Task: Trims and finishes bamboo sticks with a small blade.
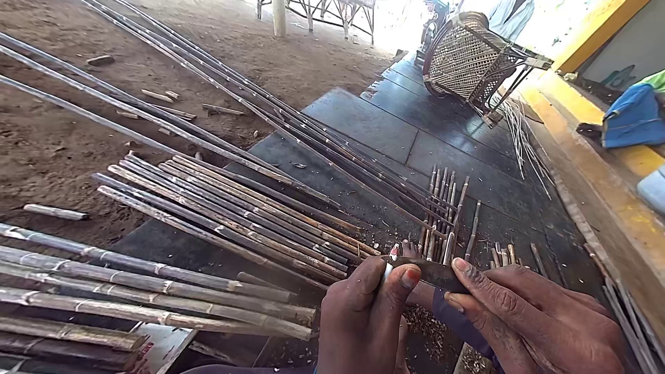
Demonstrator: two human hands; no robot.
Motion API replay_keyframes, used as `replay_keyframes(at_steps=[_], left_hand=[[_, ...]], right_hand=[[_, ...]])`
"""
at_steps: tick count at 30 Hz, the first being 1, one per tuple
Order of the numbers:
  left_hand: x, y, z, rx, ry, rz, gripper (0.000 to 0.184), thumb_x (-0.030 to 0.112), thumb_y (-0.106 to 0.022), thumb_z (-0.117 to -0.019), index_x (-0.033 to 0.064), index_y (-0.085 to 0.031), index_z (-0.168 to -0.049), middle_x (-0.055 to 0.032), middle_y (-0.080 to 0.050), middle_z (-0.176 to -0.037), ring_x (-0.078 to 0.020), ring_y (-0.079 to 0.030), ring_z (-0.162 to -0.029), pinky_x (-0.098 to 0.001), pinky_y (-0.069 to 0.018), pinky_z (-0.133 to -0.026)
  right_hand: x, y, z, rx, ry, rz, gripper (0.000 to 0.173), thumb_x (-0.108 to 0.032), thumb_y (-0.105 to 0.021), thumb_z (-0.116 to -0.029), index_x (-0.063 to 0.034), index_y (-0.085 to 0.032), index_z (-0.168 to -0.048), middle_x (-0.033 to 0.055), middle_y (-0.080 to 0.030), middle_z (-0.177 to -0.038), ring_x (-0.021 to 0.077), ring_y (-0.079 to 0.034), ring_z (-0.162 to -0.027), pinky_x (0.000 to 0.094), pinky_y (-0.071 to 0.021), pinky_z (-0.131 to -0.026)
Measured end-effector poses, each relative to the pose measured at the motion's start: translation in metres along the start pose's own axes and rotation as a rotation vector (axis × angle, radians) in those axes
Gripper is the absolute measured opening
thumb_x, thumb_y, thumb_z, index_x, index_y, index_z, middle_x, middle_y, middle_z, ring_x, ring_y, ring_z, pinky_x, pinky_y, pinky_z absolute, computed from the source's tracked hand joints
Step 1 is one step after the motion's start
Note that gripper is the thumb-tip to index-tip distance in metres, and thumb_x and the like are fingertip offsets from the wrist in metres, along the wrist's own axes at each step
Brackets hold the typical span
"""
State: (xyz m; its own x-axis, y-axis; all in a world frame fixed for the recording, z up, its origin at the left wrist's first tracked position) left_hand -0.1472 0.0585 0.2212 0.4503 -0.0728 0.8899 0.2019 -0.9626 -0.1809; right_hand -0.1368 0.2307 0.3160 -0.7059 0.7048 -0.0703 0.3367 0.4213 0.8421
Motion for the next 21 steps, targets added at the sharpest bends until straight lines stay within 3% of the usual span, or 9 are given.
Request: replay_keyframes(at_steps=[10, 21], left_hand=[[-0.004, 0.0022, -0.0009, 0.012, 0.011, -0.005, 0.031, 0.032, -0.06, -0.1058, 0.0093, -0.07, -0.087, 0.0053, -0.056, -0.062, -0.0026, -0.047, -0.046, -0.0191, -0.0394, -0.039], [-0.0096, 0.0007, -0.0029, 0.01, 0.033, 0.006, 0.038, 0.037, -0.058, -0.1062, 0.0108, -0.065, -0.079, 0.005, -0.053, -0.059, -0.0036, -0.046, -0.045, -0.0203, -0.0383, -0.039]], right_hand=[[-0.0031, -0.0004, -0.0013, 0.024, 0.012, 0.048, 0.027, -0.034, -0.073, -0.0964, -0.0184, -0.079, -0.118, 0.0022, -0.074, -0.088, 0.0093, -0.068, -0.076, 0.0253, -0.0538, -0.062], [-0.0035, -0.0008, -0.0031, 0.004, 0.006, 0.079, 0.029, -0.035, -0.072, -0.0971, -0.019, -0.077, -0.122, 0.0037, -0.074, -0.09, 0.0109, -0.069, -0.078, 0.0265, -0.0545, -0.063]])
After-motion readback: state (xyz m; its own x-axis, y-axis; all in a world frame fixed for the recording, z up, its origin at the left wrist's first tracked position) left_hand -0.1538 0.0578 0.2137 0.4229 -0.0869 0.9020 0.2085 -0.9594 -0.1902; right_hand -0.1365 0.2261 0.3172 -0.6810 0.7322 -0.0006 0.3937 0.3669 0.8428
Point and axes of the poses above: each hand's wrist, its own z-axis away from the middle knuckle, its own y-axis out of the back of the hand, x = y × z, the point moved 10 cm from there along -z, towards the middle knuckle
